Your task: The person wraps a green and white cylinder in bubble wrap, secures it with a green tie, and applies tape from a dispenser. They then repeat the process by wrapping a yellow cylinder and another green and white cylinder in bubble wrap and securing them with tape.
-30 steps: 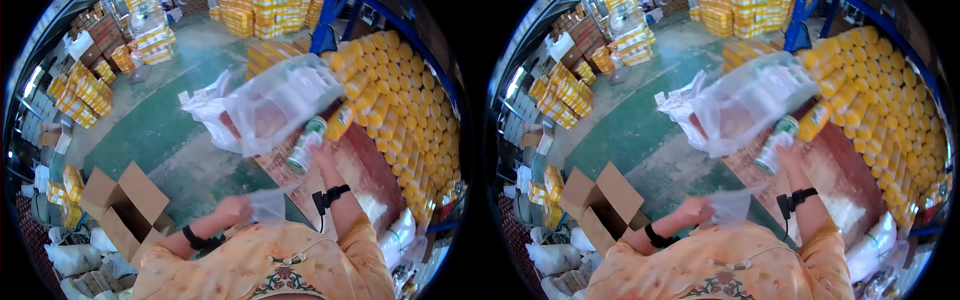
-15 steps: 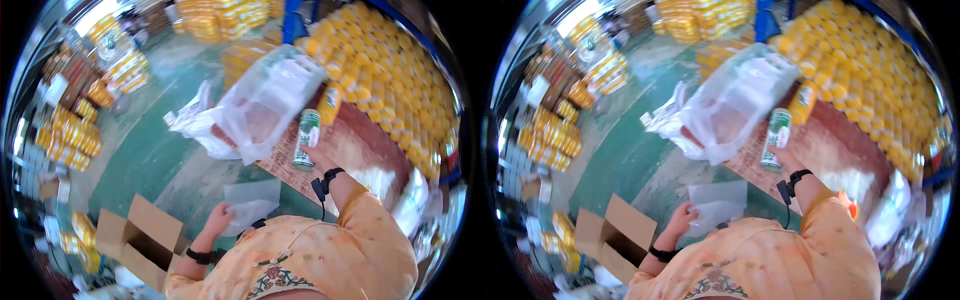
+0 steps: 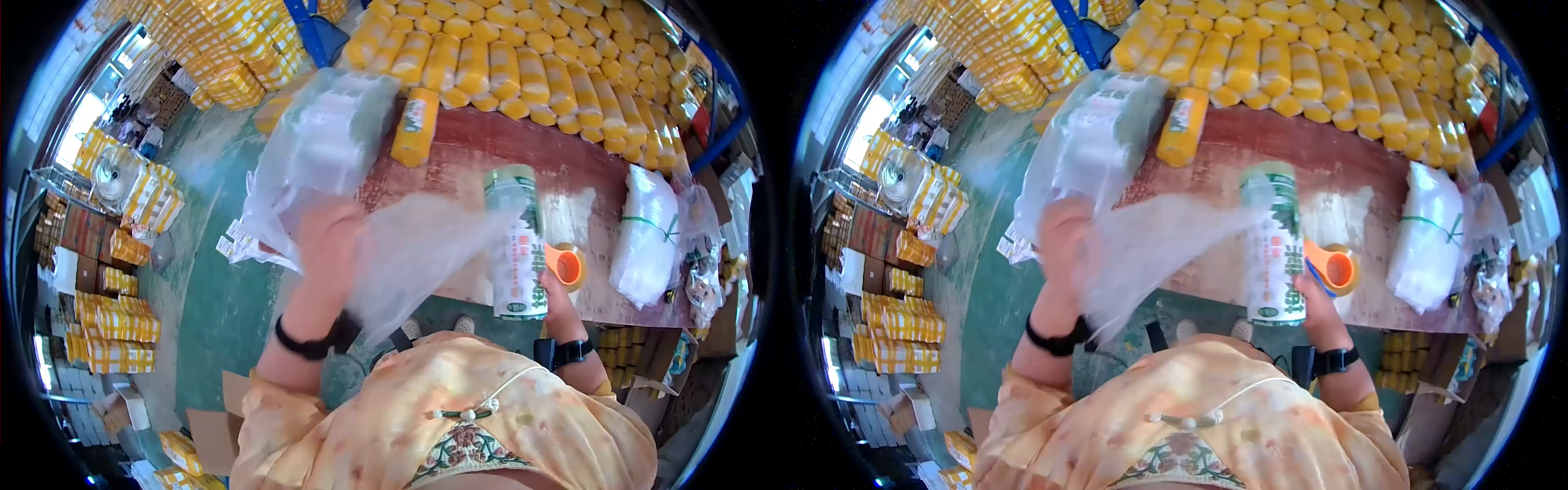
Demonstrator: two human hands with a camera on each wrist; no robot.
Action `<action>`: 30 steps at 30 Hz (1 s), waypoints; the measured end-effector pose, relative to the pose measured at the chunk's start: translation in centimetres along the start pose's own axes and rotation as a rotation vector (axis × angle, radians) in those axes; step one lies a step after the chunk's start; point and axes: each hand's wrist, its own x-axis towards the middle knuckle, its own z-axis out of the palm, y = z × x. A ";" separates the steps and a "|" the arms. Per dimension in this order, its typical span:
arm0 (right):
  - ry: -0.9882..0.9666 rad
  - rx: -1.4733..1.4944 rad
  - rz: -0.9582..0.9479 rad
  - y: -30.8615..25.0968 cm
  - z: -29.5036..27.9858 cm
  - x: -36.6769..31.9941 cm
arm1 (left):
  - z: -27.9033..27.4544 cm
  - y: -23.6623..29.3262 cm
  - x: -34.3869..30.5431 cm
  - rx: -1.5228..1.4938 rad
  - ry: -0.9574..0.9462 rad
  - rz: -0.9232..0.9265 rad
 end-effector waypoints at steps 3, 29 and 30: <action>-0.042 0.024 -0.043 -2.5 -4.0 -3.0 | 8.7 1.7 0.8 0.169 -0.514 0.039; -0.189 -0.244 0.175 -3.3 5.7 -1.1 | 17.9 -4.0 2.7 -0.808 -0.416 -0.878; -0.187 -0.224 0.176 -2.8 5.3 -0.7 | 17.4 -4.5 2.6 -0.750 -0.415 -0.772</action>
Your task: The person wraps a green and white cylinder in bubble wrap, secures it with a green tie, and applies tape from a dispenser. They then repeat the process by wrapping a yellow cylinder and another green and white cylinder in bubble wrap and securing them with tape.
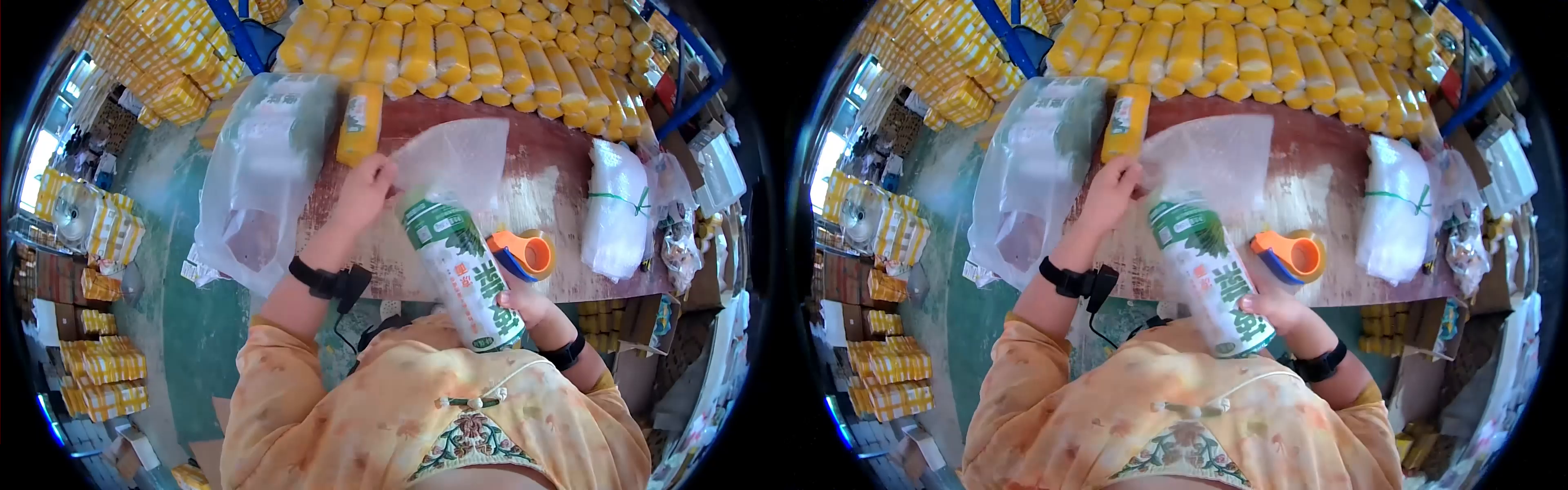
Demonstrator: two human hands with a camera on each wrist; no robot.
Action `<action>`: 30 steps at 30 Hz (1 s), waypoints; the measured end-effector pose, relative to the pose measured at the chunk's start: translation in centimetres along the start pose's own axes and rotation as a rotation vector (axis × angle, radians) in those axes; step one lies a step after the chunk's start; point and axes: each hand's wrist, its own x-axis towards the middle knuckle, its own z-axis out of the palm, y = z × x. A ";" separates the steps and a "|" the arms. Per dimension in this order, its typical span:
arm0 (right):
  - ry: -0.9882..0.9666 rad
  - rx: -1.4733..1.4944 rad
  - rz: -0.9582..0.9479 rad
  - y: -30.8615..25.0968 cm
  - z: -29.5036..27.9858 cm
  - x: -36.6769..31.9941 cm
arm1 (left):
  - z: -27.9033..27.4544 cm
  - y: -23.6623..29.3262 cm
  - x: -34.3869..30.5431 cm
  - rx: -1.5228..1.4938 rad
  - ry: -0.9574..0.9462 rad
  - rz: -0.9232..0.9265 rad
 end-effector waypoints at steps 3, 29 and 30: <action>0.007 0.022 -0.025 0.0 0.8 0.5 | -1.2 0.1 -0.3 0.829 -0.026 0.559; -0.222 -0.171 -0.073 -1.7 3.3 2.4 | -2.0 -2.4 0.1 0.587 0.072 0.604; -0.224 -0.186 -0.043 -1.4 2.9 2.4 | -1.2 -1.6 0.1 0.654 -0.048 0.391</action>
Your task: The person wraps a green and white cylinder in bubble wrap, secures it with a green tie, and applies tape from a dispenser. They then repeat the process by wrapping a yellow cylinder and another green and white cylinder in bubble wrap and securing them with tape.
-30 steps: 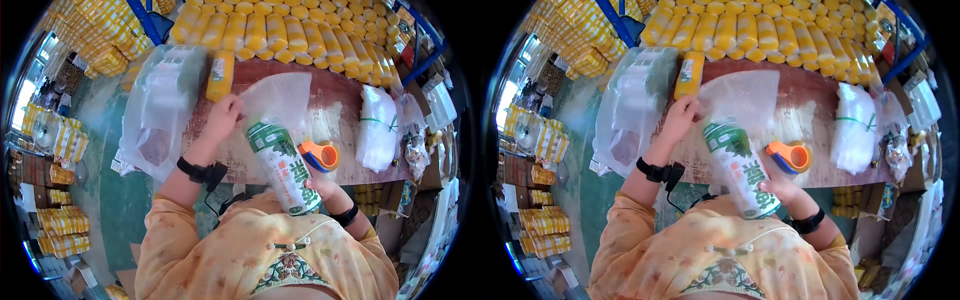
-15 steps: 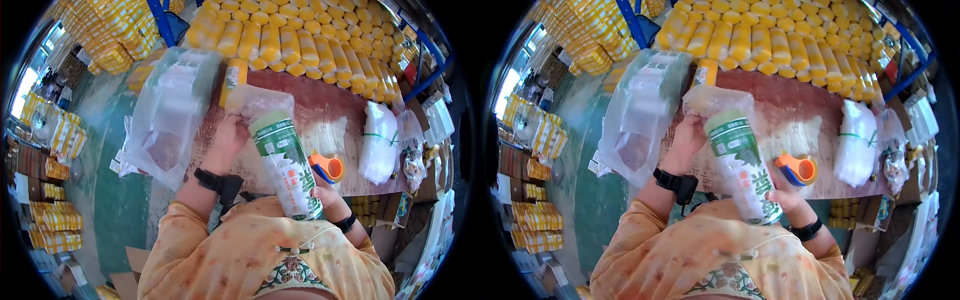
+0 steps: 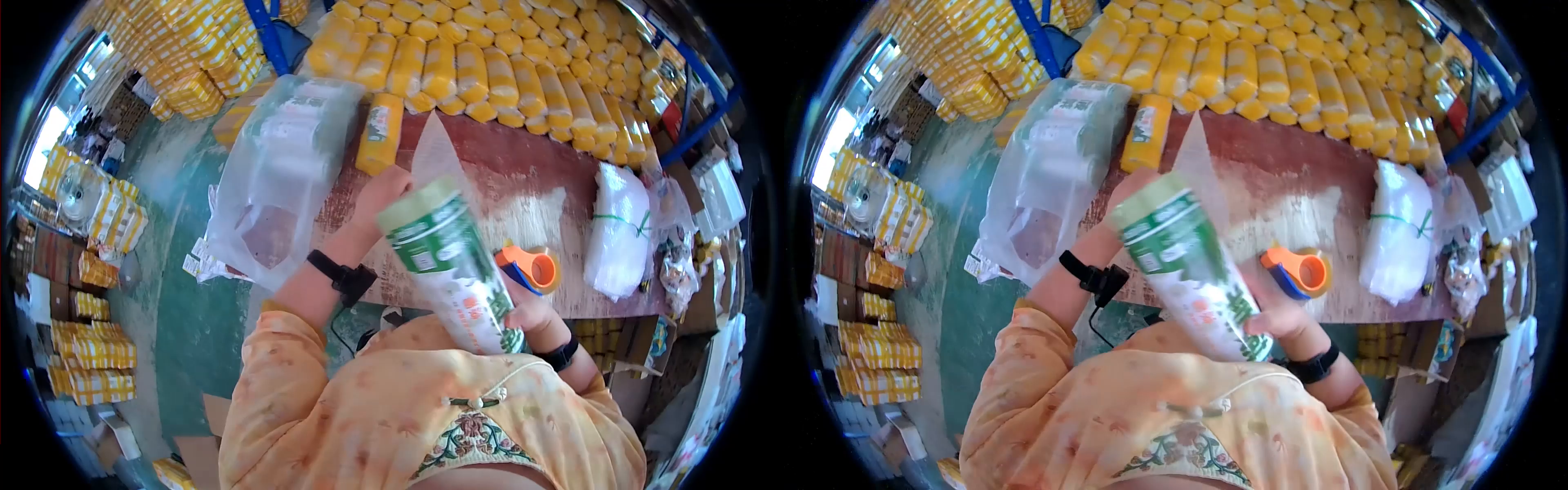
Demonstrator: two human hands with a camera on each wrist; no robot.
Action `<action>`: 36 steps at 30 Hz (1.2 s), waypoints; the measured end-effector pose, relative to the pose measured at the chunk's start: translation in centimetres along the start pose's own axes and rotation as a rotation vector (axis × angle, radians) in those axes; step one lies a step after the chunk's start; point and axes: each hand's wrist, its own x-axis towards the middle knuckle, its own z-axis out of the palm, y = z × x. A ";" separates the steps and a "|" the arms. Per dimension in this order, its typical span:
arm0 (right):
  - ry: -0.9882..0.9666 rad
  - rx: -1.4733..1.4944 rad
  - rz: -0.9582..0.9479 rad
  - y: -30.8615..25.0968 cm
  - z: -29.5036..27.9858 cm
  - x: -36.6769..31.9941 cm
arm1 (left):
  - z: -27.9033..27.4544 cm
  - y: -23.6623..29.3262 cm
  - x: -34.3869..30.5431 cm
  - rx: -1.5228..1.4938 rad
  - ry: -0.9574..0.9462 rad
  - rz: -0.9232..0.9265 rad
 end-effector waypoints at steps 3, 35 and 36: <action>-0.029 -0.082 0.066 -1.9 0.9 0.1 | 0.4 0.4 0.0 -0.877 -0.014 -0.189; 0.060 -0.190 -0.078 1.6 -4.5 -4.8 | -2.1 10.8 -0.6 0.012 0.188 0.019; 0.082 -0.166 -0.078 1.1 -4.1 -4.6 | -2.4 11.1 0.4 0.112 0.179 0.162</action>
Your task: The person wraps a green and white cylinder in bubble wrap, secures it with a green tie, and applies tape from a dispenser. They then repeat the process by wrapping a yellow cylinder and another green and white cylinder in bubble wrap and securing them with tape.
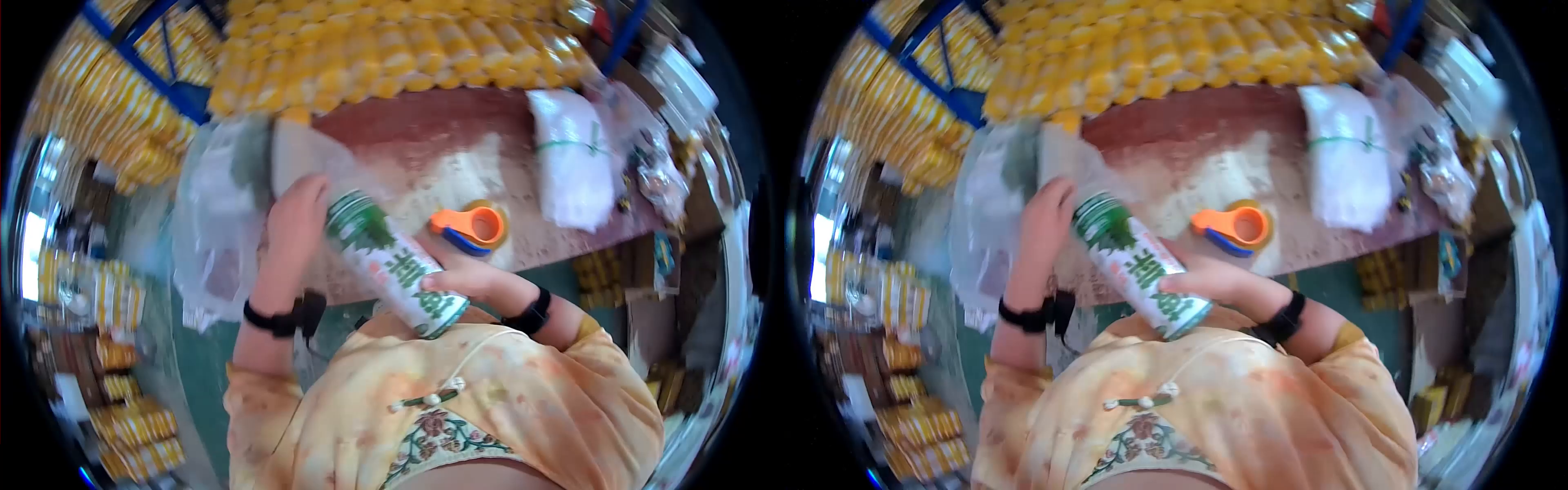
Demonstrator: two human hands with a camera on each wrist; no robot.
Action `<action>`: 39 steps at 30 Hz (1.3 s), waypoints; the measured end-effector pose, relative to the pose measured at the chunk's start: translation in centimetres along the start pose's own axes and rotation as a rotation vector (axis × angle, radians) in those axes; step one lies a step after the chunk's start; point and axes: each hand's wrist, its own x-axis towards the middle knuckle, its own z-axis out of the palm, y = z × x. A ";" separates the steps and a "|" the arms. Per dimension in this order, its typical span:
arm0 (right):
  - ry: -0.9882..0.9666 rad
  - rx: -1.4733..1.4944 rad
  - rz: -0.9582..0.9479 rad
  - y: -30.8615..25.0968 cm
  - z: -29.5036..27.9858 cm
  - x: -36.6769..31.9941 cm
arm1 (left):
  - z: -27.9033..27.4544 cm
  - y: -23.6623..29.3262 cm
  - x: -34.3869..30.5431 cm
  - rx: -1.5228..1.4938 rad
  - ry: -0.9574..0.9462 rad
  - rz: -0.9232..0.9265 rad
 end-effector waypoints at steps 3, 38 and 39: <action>0.068 0.090 -0.023 -1.5 1.7 0.2 | -2.0 -2.3 0.7 0.154 -0.270 -0.199; 0.094 0.567 -0.197 0.2 0.2 0.9 | 5.8 -0.1 -4.0 -0.372 -0.094 -0.526; 0.087 0.553 -0.201 -0.1 0.2 0.6 | 6.8 -3.0 -4.6 -0.284 0.035 -0.484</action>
